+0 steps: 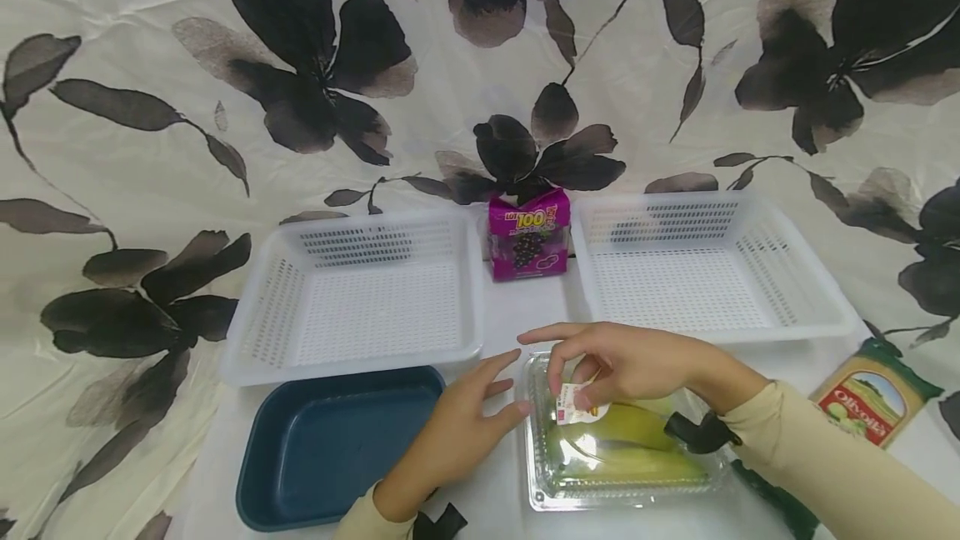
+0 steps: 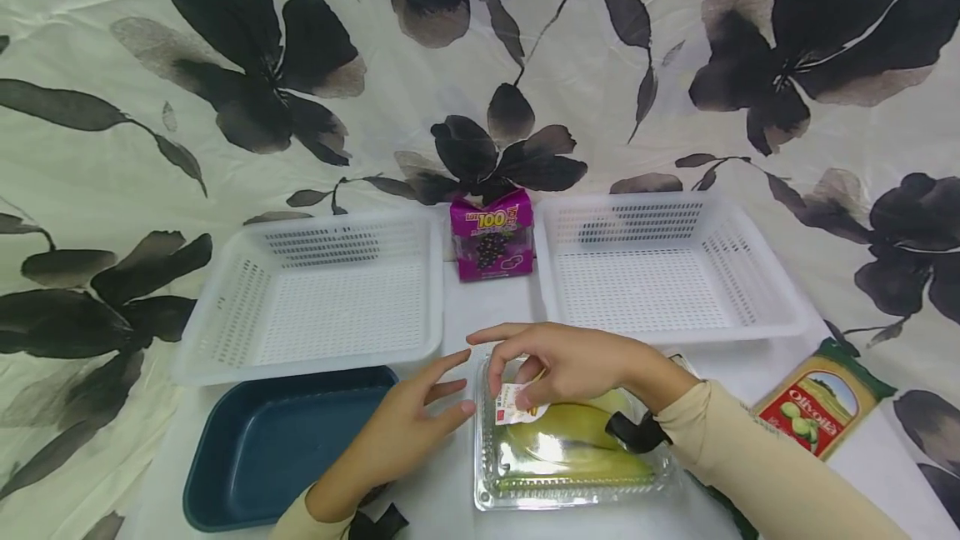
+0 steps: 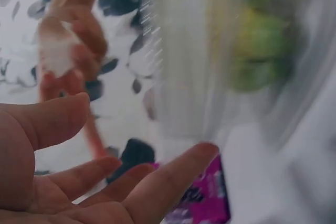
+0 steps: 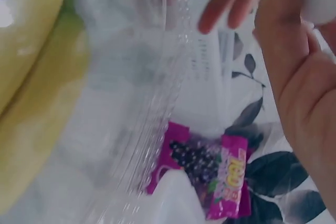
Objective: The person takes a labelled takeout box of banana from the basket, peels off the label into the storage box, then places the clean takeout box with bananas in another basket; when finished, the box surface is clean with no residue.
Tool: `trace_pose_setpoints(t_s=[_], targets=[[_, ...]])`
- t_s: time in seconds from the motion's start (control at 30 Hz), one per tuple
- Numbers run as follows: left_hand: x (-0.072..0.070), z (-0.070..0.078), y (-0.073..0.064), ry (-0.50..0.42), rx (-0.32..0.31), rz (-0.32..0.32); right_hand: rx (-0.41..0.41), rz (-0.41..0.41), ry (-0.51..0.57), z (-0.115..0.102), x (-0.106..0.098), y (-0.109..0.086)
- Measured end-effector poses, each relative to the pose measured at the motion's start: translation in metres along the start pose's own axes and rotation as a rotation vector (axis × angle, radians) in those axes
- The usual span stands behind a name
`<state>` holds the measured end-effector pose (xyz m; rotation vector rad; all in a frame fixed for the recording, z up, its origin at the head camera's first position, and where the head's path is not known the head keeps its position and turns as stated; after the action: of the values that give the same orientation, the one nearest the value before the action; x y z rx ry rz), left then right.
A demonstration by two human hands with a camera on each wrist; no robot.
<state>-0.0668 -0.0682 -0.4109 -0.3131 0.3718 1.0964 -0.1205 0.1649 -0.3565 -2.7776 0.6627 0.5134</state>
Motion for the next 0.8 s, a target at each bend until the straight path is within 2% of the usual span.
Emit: trace_pose_setpoints(t_s=[0.13, 0.23, 0.33, 0.43, 0.67, 0.8], targets=[[-0.021, 0.007, -0.009, -0.012, -0.004, 0.042, 0.036, 0.059, -0.071, -0.003, -0.002, 0.013], [-0.038, 0.010, -0.016, -0.009, -0.050, 0.088, 0.050, 0.066, -0.076, -0.006, -0.001, 0.023], [-0.055, 0.009, -0.024, 0.005, -0.095, 0.132, 0.045, 0.073, -0.082, -0.010, 0.001, 0.036], [-0.073, 0.005, -0.033, 0.043, -0.101, 0.172, 0.051, 0.086, -0.093, -0.014, 0.004, 0.049], [-0.115, -0.006, -0.056, 0.150, -0.076, 0.261, 0.131, 0.103, -0.008, -0.018, 0.010, 0.077], [-0.137, -0.012, -0.071, 0.219, -0.110, 0.318, 0.158, 0.102, 0.053, -0.024, 0.014, 0.090]])
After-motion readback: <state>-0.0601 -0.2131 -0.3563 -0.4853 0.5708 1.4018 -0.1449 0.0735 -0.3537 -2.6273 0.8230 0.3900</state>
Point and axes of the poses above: each hand's wrist, its own y-axis towards the middle knuckle, its own x-axis out of the palm, z = x × y, the point moved 2 cm from there along y, towards the middle knuckle, and after that the axes turned 1 degree about -y, right-handed, at the moved point
